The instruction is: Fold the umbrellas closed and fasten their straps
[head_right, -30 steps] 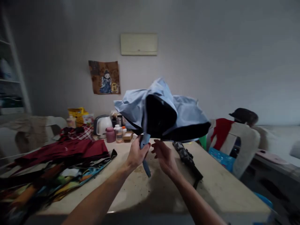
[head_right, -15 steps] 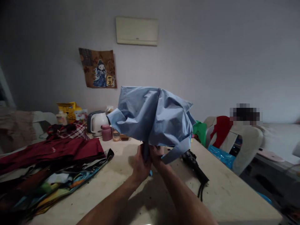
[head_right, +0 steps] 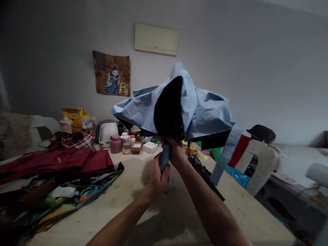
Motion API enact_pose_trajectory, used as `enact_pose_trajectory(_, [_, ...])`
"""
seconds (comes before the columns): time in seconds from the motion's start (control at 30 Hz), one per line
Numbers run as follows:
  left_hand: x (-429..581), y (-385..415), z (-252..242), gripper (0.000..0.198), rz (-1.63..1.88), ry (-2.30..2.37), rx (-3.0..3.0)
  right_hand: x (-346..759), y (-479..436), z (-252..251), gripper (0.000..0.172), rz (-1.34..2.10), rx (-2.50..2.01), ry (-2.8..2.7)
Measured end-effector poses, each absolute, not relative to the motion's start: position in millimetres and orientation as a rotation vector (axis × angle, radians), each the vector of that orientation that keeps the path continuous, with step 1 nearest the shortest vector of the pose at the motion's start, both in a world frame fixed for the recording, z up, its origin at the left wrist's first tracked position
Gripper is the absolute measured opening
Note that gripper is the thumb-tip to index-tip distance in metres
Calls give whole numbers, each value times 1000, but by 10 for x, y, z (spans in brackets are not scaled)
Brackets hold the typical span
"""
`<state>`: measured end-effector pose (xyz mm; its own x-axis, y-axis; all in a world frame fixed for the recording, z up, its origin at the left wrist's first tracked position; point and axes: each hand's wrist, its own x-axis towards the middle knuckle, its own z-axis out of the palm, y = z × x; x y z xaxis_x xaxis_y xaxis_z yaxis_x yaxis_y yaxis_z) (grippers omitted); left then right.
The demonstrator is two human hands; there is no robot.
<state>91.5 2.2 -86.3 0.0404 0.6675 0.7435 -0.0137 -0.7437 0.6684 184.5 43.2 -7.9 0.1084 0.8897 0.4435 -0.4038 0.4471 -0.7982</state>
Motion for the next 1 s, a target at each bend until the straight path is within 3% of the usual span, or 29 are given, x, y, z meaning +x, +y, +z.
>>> enact_pose_trajectory(0.2, [877,31,-717,40,1788,835,1868,1660,445,331,4,1093,-559,-848])
enact_pose_trajectory(0.33, [859,-151,-598,47,1694,940,1921,1738,509,730,14,1106,-562,-809])
enact_pose_trajectory(0.57, [987,-399,-225,43,1775,832,1881,1928,362,1338,13,1149,-449,-843])
enact_pose_trajectory(0.77, [1130,-443,42,16,1772,754,1749,2036,168,1508,14,1184,-326,-960])
enact_pose_trajectory(1.0, [1228,-461,358,11,1899,626,1715,2102,-104,1510,19,1213,-349,-981])
